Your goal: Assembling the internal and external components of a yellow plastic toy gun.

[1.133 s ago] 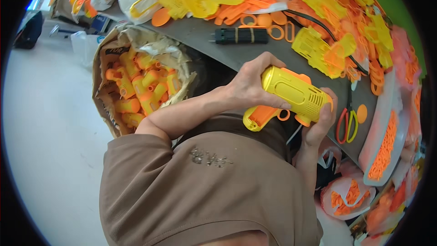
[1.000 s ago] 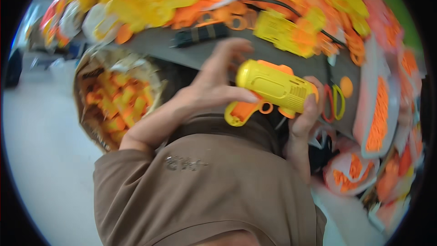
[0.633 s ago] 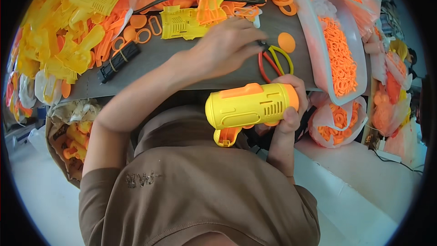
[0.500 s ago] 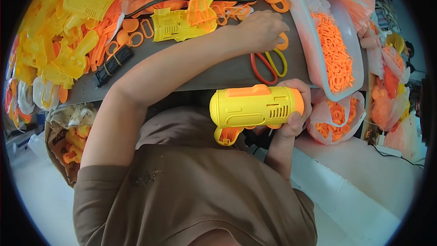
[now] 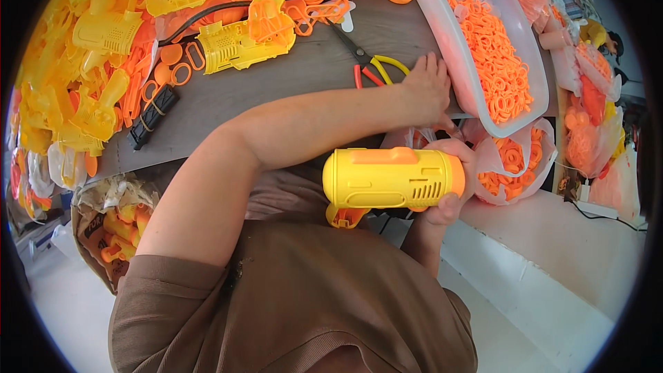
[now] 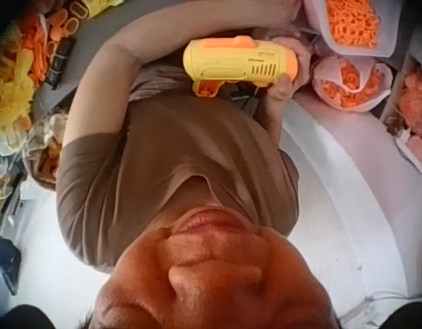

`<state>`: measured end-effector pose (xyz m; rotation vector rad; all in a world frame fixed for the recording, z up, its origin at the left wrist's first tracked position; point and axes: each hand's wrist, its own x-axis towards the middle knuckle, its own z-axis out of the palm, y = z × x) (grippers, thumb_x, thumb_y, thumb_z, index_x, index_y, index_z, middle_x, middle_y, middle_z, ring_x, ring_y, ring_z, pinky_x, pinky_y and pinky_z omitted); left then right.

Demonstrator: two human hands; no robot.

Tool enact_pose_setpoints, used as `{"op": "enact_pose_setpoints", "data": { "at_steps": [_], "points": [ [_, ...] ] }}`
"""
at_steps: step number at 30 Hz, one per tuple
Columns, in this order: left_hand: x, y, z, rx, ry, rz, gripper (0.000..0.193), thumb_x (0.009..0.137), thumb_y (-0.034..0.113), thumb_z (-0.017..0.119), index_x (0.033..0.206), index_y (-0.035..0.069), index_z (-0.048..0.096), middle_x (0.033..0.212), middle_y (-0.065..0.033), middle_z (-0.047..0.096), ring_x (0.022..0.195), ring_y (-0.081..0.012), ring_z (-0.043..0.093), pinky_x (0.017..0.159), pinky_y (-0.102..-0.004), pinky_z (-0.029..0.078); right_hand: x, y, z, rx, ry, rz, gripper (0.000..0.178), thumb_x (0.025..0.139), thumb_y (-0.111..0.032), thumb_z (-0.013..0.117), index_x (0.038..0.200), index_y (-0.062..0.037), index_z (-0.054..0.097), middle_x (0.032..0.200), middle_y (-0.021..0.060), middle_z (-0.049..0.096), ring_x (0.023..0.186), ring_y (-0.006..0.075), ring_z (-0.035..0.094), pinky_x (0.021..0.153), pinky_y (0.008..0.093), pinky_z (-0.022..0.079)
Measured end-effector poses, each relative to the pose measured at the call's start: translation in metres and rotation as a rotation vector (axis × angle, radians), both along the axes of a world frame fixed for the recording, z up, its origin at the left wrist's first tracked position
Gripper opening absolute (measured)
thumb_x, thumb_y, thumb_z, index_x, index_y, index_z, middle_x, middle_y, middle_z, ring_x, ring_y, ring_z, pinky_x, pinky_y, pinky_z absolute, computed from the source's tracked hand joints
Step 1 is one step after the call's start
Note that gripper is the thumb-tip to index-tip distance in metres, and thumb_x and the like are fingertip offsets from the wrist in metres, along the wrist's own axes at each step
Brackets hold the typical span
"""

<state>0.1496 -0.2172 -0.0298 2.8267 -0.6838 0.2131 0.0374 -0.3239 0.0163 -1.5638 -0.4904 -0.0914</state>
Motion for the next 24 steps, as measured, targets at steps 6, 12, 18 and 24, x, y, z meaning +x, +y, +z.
{"op": "enact_pose_setpoints", "data": {
  "at_steps": [6,12,18,24],
  "points": [
    [-0.038,-0.015,-0.037,0.025,-0.446,-0.121,0.068,0.077,0.045,0.054,0.114,-0.011,0.053,0.117,-0.0305,0.049,0.113,-0.0465,0.044,0.094,-0.0510,0.035,-0.005,-0.006,0.002,0.099,-0.066,-0.108,0.066,0.073,-0.053,0.052,0.103,0.0052,0.046,0.086,0.0169,0.053,0.076,0.0226,0.053,0.067,0.0319,0.044],
    [-0.059,0.026,0.010,-0.404,-0.201,-0.515,0.049,0.075,0.031,0.060,0.112,-0.001,0.055,0.107,-0.0203,0.056,0.103,-0.0402,0.052,0.093,-0.0449,0.040,0.007,-0.010,0.004,0.089,-0.155,-0.235,0.059,0.079,-0.051,0.039,0.097,0.0045,0.050,0.091,0.0153,0.054,0.081,0.0230,0.054,0.072,0.0347,0.044],
    [-0.080,0.079,0.030,-1.120,-0.092,-0.152,0.033,0.087,0.017,0.058,0.115,0.000,0.053,0.097,-0.0104,0.063,0.086,-0.0169,0.062,0.076,-0.0282,0.050,0.017,0.001,0.003,0.146,-0.150,-0.444,0.058,0.083,-0.049,0.033,0.101,0.0044,0.048,0.096,0.0148,0.053,0.088,0.0230,0.050,0.078,0.0365,0.042],
    [-0.142,0.144,0.062,-1.622,0.281,0.178,0.026,0.095,0.016,0.050,0.115,0.000,0.052,0.095,-0.0040,0.059,0.087,-0.0101,0.054,0.078,-0.0260,0.046,0.008,0.045,-0.001,0.020,-0.204,-0.325,0.054,0.081,-0.041,0.043,0.105,0.0061,0.048,0.093,0.0161,0.053,0.081,0.0233,0.054,0.074,0.0323,0.044]
  ]
}}
